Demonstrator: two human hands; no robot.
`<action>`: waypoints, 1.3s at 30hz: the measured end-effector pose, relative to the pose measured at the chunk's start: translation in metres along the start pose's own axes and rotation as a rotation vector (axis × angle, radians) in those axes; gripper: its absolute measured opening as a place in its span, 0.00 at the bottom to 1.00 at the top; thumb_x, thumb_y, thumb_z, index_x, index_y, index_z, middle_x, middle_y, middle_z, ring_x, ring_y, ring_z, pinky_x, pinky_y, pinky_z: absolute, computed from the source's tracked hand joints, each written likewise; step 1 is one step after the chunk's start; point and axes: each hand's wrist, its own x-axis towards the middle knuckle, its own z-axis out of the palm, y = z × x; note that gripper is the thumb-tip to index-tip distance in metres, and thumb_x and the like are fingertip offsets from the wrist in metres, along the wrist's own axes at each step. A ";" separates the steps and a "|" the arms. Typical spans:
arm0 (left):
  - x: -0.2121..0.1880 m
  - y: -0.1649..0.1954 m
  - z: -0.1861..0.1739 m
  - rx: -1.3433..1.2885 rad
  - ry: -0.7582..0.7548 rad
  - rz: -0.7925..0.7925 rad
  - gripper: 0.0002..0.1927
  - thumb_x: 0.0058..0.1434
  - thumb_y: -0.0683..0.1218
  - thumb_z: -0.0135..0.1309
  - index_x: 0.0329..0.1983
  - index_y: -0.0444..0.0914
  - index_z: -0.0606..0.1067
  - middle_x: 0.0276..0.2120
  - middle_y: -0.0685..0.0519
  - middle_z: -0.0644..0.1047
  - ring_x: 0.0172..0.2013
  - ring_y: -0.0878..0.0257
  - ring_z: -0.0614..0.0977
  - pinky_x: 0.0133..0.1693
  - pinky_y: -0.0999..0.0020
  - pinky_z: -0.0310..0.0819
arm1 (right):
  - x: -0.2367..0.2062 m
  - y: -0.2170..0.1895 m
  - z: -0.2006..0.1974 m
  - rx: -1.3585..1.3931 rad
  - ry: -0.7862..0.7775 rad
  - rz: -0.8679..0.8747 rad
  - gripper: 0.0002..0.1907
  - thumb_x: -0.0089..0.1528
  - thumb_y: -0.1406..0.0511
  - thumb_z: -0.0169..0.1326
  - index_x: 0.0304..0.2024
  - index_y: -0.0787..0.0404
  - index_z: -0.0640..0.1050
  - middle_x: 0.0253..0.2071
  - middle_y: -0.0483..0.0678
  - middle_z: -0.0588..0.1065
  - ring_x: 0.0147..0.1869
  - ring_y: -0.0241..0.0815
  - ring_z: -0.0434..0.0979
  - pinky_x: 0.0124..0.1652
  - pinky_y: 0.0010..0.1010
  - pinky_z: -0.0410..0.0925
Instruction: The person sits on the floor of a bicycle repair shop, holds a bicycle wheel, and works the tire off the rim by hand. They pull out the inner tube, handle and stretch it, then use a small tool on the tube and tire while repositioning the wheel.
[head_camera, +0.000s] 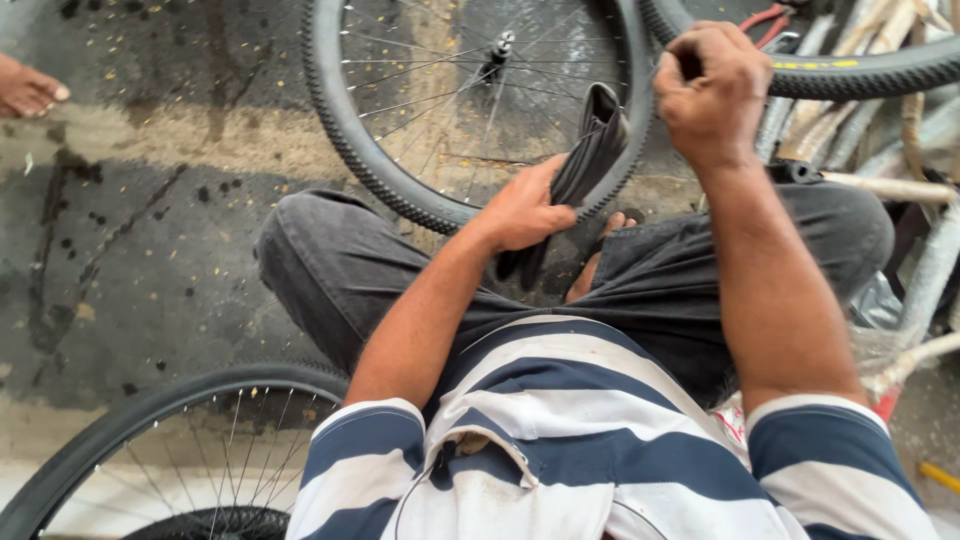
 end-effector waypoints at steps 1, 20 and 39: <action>0.002 -0.002 -0.001 0.075 -0.028 -0.061 0.35 0.50 0.44 0.59 0.64 0.35 0.69 0.48 0.42 0.81 0.49 0.51 0.83 0.51 0.61 0.76 | 0.001 0.005 0.002 -0.026 0.024 -0.017 0.02 0.62 0.74 0.59 0.37 0.67 0.79 0.41 0.54 0.79 0.42 0.48 0.81 0.44 0.34 0.74; -0.001 0.004 -0.023 -1.100 -0.040 0.063 0.36 0.50 0.45 0.61 0.64 0.33 0.70 0.67 0.51 0.69 0.66 0.59 0.72 0.68 0.61 0.67 | -0.018 -0.038 0.001 0.735 -0.187 0.419 0.06 0.66 0.76 0.63 0.45 0.68 0.80 0.43 0.44 0.79 0.44 0.30 0.79 0.45 0.22 0.73; 0.019 -0.038 -0.008 -0.490 0.462 0.118 0.26 0.73 0.55 0.52 0.65 0.32 0.75 0.59 0.48 0.78 0.57 0.64 0.78 0.60 0.64 0.72 | -0.039 -0.099 0.037 0.398 -0.556 0.051 0.41 0.50 0.67 0.72 0.60 0.77 0.67 0.52 0.64 0.71 0.54 0.56 0.72 0.50 0.43 0.68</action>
